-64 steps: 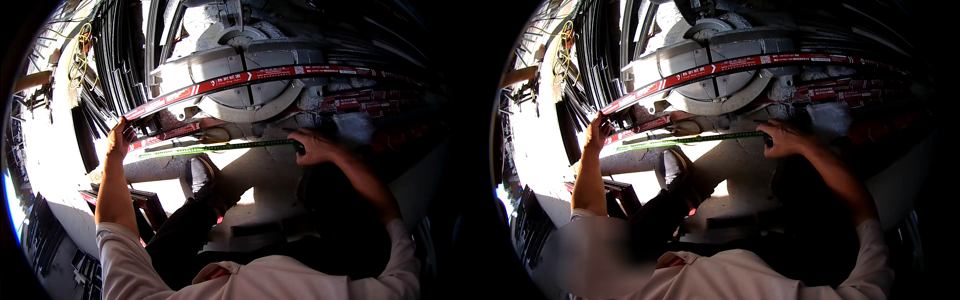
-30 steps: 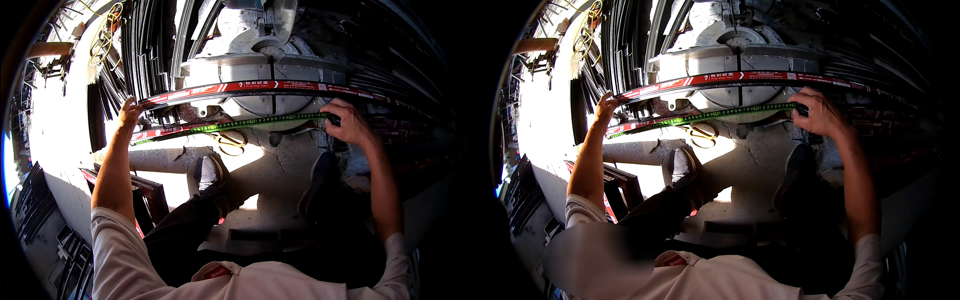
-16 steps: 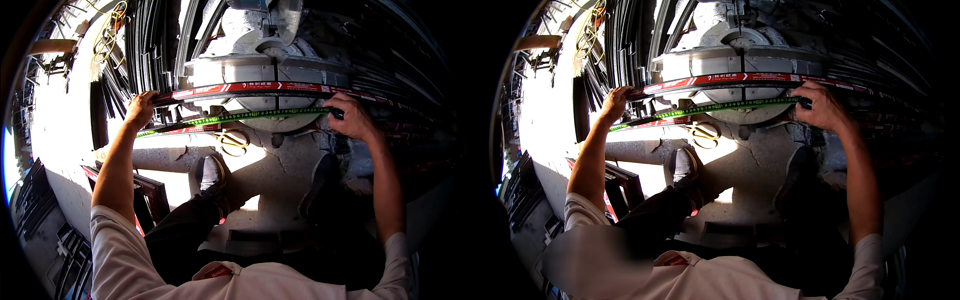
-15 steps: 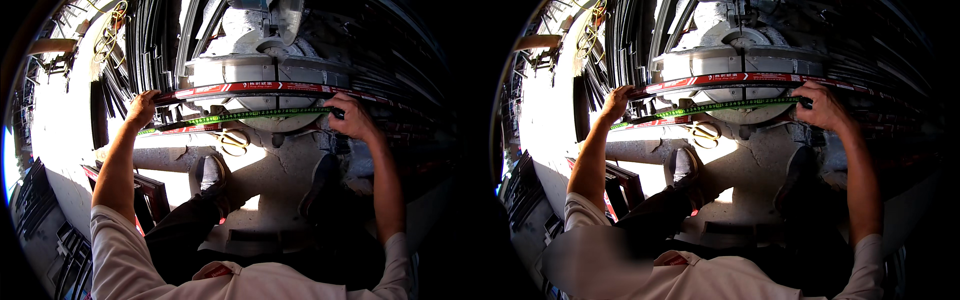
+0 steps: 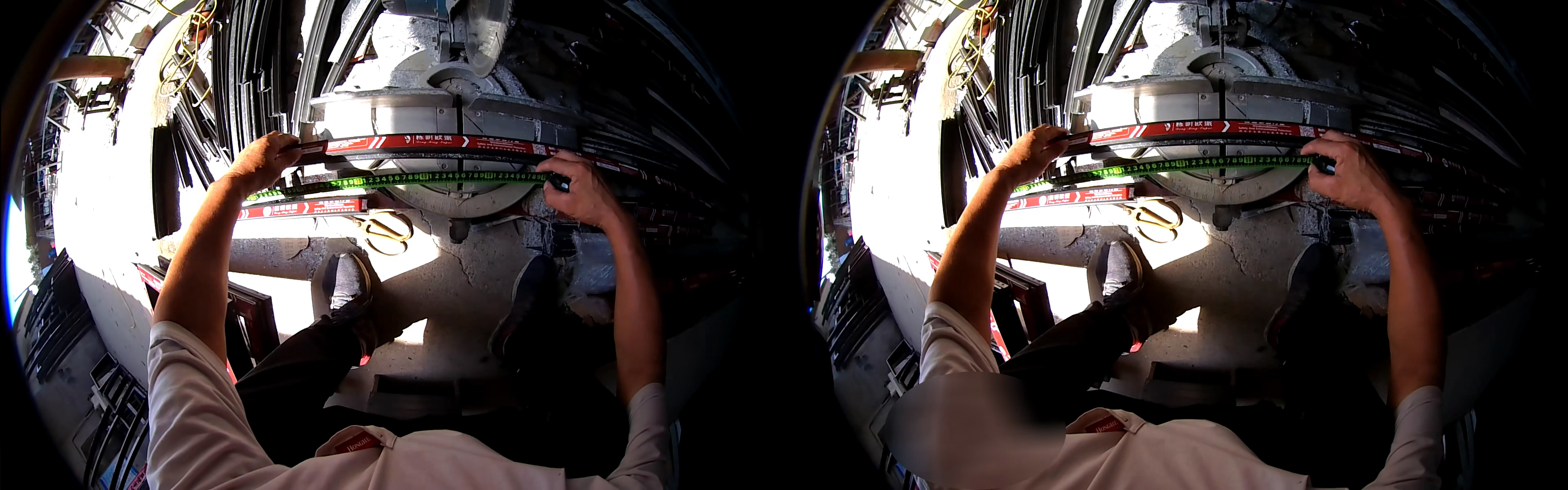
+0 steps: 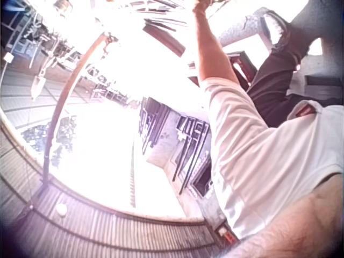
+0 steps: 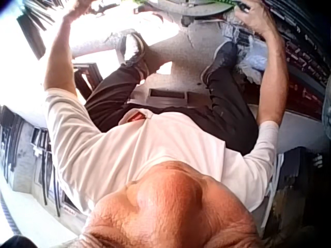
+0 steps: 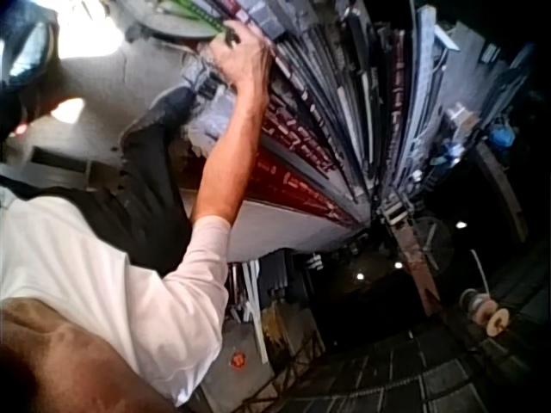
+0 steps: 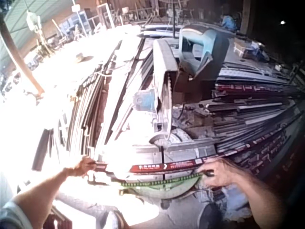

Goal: The person measures and marks a long profile with a tape measure and marker, then uses a miter saw to cut the profile at the marked point. The cut piece is placed into a window frame assembly on the floor.

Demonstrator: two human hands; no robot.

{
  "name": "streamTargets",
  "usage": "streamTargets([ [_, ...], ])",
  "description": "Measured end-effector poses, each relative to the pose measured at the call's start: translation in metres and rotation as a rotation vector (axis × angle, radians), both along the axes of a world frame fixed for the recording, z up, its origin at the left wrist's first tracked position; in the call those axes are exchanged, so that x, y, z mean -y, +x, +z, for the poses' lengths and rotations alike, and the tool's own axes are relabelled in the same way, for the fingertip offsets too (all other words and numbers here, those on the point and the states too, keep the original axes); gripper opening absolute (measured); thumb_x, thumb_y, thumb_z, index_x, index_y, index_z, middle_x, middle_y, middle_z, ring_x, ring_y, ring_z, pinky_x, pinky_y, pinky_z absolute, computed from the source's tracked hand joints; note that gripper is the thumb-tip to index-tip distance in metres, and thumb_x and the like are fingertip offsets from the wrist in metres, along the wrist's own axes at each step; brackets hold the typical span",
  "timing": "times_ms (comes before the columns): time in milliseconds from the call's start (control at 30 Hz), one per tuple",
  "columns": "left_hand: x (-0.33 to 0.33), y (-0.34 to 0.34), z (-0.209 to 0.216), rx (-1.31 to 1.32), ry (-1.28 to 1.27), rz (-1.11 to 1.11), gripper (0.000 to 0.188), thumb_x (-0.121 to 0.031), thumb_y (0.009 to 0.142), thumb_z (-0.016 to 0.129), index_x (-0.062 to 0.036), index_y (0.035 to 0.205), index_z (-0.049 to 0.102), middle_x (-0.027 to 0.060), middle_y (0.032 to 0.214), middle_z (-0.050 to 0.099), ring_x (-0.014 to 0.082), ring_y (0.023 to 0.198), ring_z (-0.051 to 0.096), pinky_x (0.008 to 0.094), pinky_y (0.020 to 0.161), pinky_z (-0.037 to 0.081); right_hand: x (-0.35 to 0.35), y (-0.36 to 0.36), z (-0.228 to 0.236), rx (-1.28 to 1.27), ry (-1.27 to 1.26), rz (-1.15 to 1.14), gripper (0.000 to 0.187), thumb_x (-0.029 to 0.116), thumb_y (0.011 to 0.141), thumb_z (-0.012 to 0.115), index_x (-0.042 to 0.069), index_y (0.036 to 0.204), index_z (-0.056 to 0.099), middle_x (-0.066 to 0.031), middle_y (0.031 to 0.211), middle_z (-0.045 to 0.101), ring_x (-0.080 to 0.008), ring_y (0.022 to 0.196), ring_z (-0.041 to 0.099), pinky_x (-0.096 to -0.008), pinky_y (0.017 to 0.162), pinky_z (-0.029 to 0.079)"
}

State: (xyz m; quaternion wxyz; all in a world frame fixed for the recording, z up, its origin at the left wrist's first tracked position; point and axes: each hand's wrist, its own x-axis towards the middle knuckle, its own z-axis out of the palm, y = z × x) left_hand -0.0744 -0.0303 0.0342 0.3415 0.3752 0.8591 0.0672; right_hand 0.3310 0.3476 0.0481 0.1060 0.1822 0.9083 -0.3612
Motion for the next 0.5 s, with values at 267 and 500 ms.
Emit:
streamTargets([
  [267,0.006,0.001,-0.009,-0.096,0.120,-0.067,0.023,-0.022,0.097,0.074,-0.0068,0.114,0.071,0.0123,0.109,0.072,0.0299,0.099,0.072,0.0392,0.089,0.056,-0.002,-0.001,-0.001,-0.028,-0.030,-0.003,0.032,0.016,0.085,0.070,0.002,0.114,0.074,-0.0148,0.109,0.070,-0.0330,0.101,0.069,-0.0393,0.090,0.054],
  [500,0.027,0.000,-0.029,-0.055,0.191,-0.003,0.023,-0.027,0.098,0.074,-0.0089,0.112,0.069,0.0138,0.109,0.074,0.0323,0.100,0.073,0.0419,0.088,0.056,-0.001,-0.006,0.001,-0.047,-0.018,0.012,0.027,0.007,0.086,0.070,-0.002,0.112,0.071,-0.0127,0.102,0.068,-0.0281,0.095,0.068,-0.0368,0.088,0.053],
])
